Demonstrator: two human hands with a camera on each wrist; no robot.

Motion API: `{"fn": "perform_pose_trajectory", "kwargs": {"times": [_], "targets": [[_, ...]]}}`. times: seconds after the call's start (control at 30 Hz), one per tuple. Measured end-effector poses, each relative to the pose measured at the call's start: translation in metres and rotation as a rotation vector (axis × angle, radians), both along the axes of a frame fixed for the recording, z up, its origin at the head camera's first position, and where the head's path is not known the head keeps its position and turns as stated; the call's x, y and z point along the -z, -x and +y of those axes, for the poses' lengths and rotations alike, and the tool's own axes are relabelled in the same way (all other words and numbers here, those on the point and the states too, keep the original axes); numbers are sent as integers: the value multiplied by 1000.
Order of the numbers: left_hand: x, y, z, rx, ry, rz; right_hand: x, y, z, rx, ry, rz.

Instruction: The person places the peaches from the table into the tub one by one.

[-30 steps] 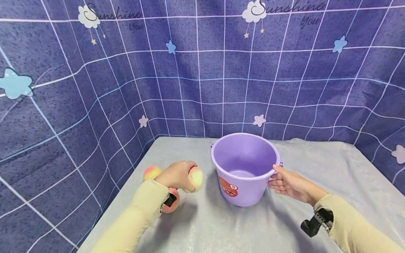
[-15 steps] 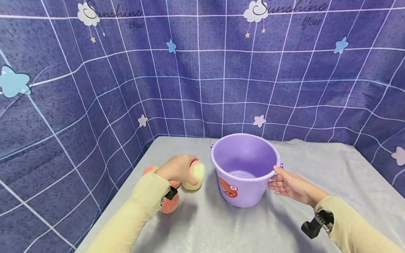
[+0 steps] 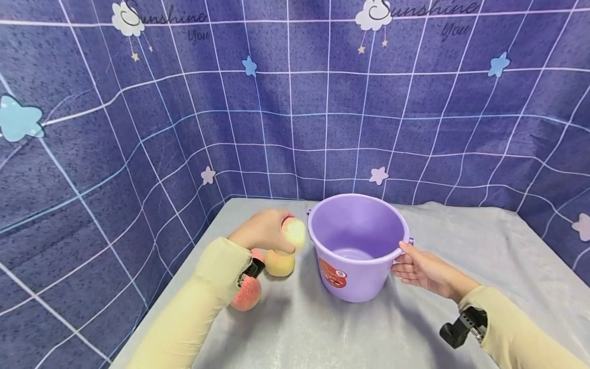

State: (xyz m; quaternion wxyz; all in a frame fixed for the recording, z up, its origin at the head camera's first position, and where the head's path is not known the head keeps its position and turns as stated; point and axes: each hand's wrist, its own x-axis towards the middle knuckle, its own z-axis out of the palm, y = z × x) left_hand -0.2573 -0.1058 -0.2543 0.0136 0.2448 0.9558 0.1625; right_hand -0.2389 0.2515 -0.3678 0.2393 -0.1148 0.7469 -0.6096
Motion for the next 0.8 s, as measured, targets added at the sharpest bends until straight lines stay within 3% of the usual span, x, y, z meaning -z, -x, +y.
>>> {"fn": "perform_pose_trajectory", "kwargs": {"times": [0.33, 0.63, 0.8], "targets": [[-4, 3, 7, -12, -70, 101, 1, 0, -1, 10, 6, 2], [-8, 4, 17, -63, -84, 75, 1, -1, -1, 6, 12, 5], [-7, 9, 22, -46, -109, 105, 1, -2, -1, 14, 15, 6]]}}
